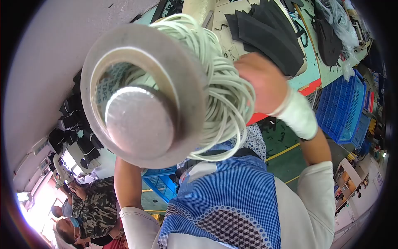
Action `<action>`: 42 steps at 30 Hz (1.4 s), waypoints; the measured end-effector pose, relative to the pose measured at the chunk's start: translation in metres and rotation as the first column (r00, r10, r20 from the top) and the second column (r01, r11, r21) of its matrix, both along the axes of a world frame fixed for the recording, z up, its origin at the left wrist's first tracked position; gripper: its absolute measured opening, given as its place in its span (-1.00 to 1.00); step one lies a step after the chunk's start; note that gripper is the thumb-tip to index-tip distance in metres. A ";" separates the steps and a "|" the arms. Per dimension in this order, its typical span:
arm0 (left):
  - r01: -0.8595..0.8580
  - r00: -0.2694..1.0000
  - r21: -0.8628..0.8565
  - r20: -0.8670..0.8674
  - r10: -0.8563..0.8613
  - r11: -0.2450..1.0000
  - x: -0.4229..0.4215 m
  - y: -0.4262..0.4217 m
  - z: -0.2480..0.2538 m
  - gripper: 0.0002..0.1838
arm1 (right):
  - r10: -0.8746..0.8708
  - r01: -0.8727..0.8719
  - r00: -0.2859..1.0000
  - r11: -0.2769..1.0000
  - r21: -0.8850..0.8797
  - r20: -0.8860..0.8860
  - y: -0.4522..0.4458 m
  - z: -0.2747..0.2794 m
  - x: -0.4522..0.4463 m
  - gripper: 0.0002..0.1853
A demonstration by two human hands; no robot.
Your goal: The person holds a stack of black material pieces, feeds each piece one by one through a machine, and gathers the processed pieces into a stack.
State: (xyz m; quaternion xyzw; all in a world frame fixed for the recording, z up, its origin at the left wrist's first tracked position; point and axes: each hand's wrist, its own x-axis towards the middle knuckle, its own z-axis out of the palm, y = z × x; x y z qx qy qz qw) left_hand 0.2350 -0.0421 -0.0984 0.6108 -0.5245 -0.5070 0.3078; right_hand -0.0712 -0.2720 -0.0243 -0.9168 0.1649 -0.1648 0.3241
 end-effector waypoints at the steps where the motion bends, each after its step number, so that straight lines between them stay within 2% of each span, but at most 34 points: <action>1: 0.000 1.000 0.008 0.020 0.000 1.000 -0.002 0.001 0.001 -0.65 | -0.007 0.007 1.000 1.000 0.031 0.005 0.008 -0.005 0.011 -0.66; 3: -0.005 0.999 0.035 0.046 0.003 0.999 -0.004 0.001 0.003 -0.64 | -0.004 0.006 0.999 0.997 0.081 -0.032 0.007 -0.002 0.013 -0.75; 6: -0.056 0.998 0.128 0.020 0.054 0.990 -0.006 -0.004 0.022 -0.63 | -0.081 0.084 0.996 0.993 0.077 -0.042 -0.013 0.033 -0.022 -0.86; 7: -0.071 0.998 0.158 0.010 0.070 0.985 -0.006 -0.003 0.027 -0.63 | -0.223 0.230 0.972 0.969 -0.095 0.080 -0.021 0.053 -0.030 -0.91; 9: -0.079 0.997 0.193 0.003 0.080 0.978 -0.006 -0.003 0.032 -0.62 | -0.267 0.330 0.942 0.850 -0.411 0.205 -0.041 0.071 -0.040 -0.88; 10: -0.076 0.997 0.201 -0.001 0.078 0.977 -0.007 -0.004 0.032 -0.61 | -0.214 0.253 0.967 0.851 -0.460 0.137 -0.047 0.057 -0.045 -0.80; 11: -0.069 0.997 0.205 -0.002 0.071 0.976 -0.007 -0.006 0.033 -0.61 | -0.253 0.245 0.966 0.854 -0.459 0.044 -0.037 0.042 -0.041 -0.76; 14: -0.054 0.998 0.215 -0.010 0.058 0.975 -0.007 -0.010 0.033 -0.60 | -0.152 0.152 0.988 0.978 -0.142 0.014 0.004 0.000 -0.004 -0.82; 15: -0.047 0.999 0.219 -0.010 0.051 0.975 -0.008 -0.011 0.032 -0.59 | -0.136 0.137 0.990 0.990 -0.027 0.038 0.012 -0.007 0.008 -0.86; 16: -0.041 0.999 0.223 -0.014 0.046 0.974 -0.008 -0.012 0.031 -0.59 | -0.140 0.141 0.989 0.989 -0.032 0.043 0.011 -0.006 0.006 -0.86; 18: -0.034 0.999 0.231 -0.019 0.039 0.972 -0.010 -0.011 0.030 -0.58 | -0.034 0.050 0.994 0.987 0.150 -0.105 0.008 0.002 -0.002 -0.89; 20: -0.032 0.999 0.245 -0.024 0.039 0.969 -0.009 -0.010 0.029 -0.57 | -0.141 0.142 0.989 0.990 -0.009 0.041 -0.010 0.032 -0.029 -0.90; 21: -0.036 0.999 0.257 -0.027 0.044 0.966 -0.007 -0.009 0.029 -0.57 | -0.202 0.224 0.970 0.960 -0.166 0.137 -0.022 0.053 -0.039 -0.88; 23: -0.030 0.999 0.269 -0.034 0.041 0.963 -0.005 -0.010 0.029 -0.56 | -0.304 0.366 0.928 0.852 -0.373 0.216 -0.041 0.073 -0.050 -0.81; 24: -0.022 0.999 0.270 -0.037 0.033 0.963 -0.005 -0.013 0.028 -0.56 | -0.312 0.374 0.925 0.847 -0.377 0.217 -0.041 0.066 -0.049 -0.81; 26: -0.007 0.999 0.273 -0.042 0.019 0.962 -0.005 -0.018 0.027 -0.55 | -0.258 0.258 0.965 0.882 -0.394 0.053 -0.031 0.035 -0.036 -0.73; 28: 0.003 0.999 0.279 -0.049 0.011 0.960 -0.007 -0.020 0.026 -0.54 | -0.148 0.150 0.989 0.987 -0.064 0.027 -0.005 0.010 -0.015 -0.60; 29: 0.012 0.998 0.288 -0.058 0.004 0.957 -0.007 -0.020 0.026 -0.54 | -0.147 0.147 0.989 0.989 0.017 0.019 0.006 -0.001 -0.003 -0.60; 32: 0.043 0.996 0.340 -0.086 -0.015 0.939 -0.009 -0.015 0.027 -0.53 | -0.149 0.149 0.989 0.988 0.045 0.009 0.008 0.003 0.002 -0.70; 34: 0.109 0.987 0.425 -0.156 -0.046 0.898 -0.009 -0.008 0.025 -0.52 | -0.076 0.074 0.997 0.991 0.113 0.021 -0.009 0.024 -0.024 -0.83; 35: 0.169 0.975 0.492 -0.213 -0.070 0.854 -0.010 0.000 0.020 -0.52 | -0.229 0.227 0.964 0.973 0.030 0.134 -0.016 0.048 -0.034 -0.88; 36: 0.238 0.962 0.558 -0.249 -0.113 0.795 -0.016 0.012 0.013 -0.51 | -0.277 0.312 0.932 0.941 -0.129 0.232 -0.028 0.070 -0.044 -0.87; 37: 0.263 0.964 0.583 -0.192 -0.184 0.769 -0.025 0.026 0.007 -0.51 | -0.353 0.413 0.904 0.865 -0.284 0.240 -0.034 0.091 -0.053 -0.86; 38: 0.162 0.977 0.483 0.043 -0.208 0.860 -0.046 0.050 -0.001 -0.51 | -0.304 0.341 0.938 0.890 -0.301 0.166 -0.042 0.079 -0.055 -0.85; 39: 0.066 0.937 0.376 0.295 -0.187 0.924 -0.066 0.074 -0.009 -0.51 | -0.254 0.269 0.963 0.910 -0.315 0.090 -0.047 0.062 -0.058 -0.83; 40: -0.012 0.994 0.484 0.102 -0.042 0.875 -0.078 0.093 -0.022 -0.52 | -0.245 0.241 0.969 0.892 -0.382 0.037 -0.031 0.045 -0.056 -0.80; 41: -0.038 0.999 0.473 0.012 0.037 0.880 -0.090 0.117 -0.034 -0.61 | -0.230 0.198 0.973 0.871 -0.450 -0.017 -0.009 0.031 -0.049 -0.78; 42: -0.117 0.993 0.444 0.080 0.092 0.888 -0.109 0.117 -0.027 -0.66 | -0.197 0.206 0.978 0.953 -0.220 0.062 0.021 0.028 -0.040 -0.77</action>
